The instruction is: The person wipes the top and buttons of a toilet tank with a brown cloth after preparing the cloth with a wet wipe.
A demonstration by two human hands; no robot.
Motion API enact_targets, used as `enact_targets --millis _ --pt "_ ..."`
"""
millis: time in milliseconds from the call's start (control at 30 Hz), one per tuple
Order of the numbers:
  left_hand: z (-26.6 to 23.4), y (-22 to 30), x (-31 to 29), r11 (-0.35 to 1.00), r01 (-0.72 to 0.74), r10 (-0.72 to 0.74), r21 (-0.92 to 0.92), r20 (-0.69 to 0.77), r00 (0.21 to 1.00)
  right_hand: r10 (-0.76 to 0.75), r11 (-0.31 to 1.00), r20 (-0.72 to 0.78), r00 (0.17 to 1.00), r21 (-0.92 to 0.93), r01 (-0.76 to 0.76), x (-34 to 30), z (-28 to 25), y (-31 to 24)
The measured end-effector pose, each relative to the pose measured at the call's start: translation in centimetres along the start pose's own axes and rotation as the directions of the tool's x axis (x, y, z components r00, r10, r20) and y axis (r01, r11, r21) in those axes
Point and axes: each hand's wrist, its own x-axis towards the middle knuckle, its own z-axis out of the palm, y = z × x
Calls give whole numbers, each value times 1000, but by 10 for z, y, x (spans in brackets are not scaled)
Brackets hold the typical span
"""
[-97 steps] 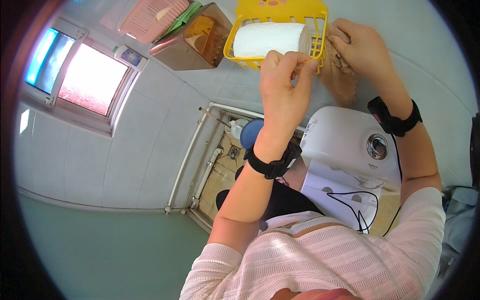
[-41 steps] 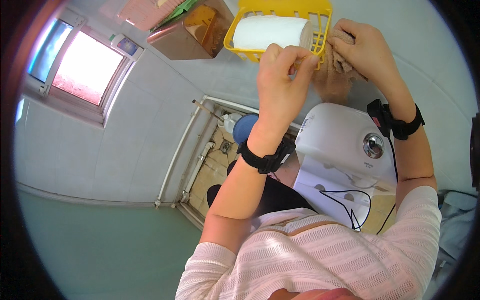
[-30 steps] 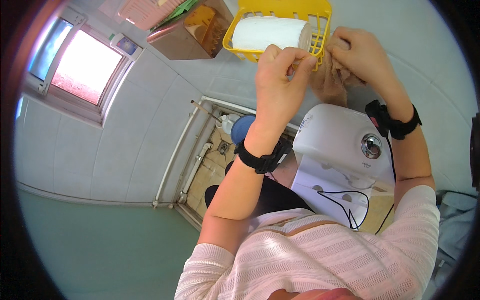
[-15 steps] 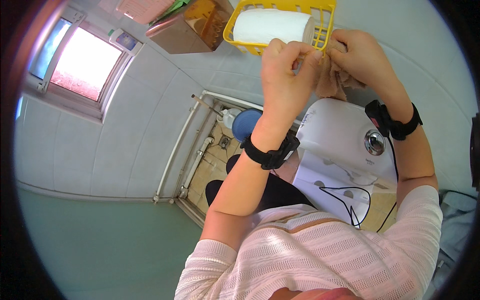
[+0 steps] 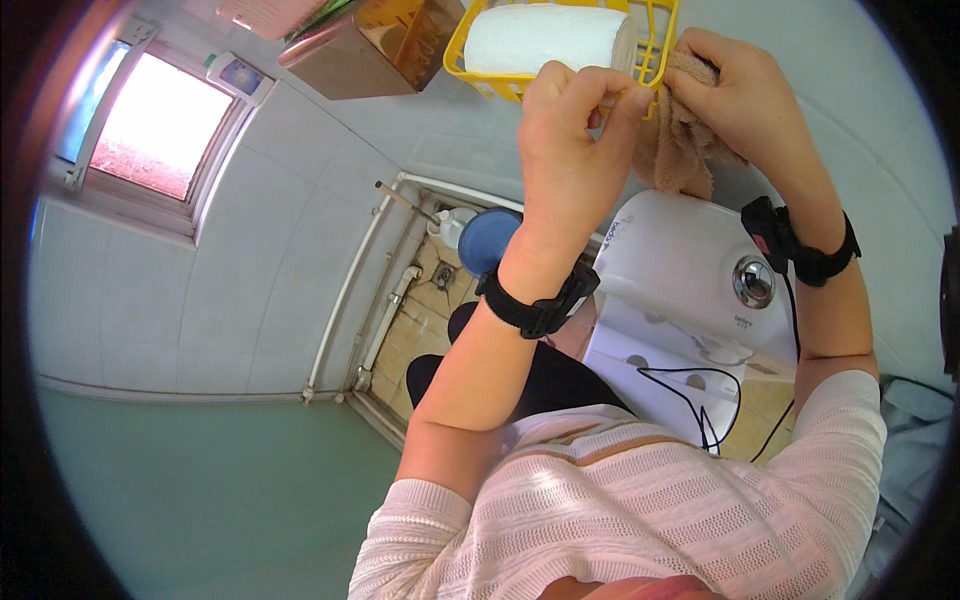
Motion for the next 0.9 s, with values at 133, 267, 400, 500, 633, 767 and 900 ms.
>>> enact_targets --millis 133,267,400,500,633,767,900 --pt "3 0 -5 999 -18 18 26 2 1000 123 992 91 988 15 -125 1 6 8" --pt "0 -1 -1 998 -64 64 25 -13 998 30 972 117 993 -234 -2 1 18 22" --pt "-9 -2 -3 993 -32 31 -110 -5 999 48 995 209 977 -98 -28 10 -21 22" --pt "-22 -12 -11 995 -27 24 -92 -27 999 40 996 259 965 61 -57 4 -32 6" --pt "-26 -27 -8 973 -112 152 202 -199 968 -64 996 115 991 77 55 -1 -11 7" --pt "-31 -39 -6 946 -117 161 302 -123 979 63 995 158 985 62 -73 -2 -5 0" --pt "-28 -38 -4 938 -90 139 334 -126 982 -26 1000 15 1000 -9 26 -4 1 0"
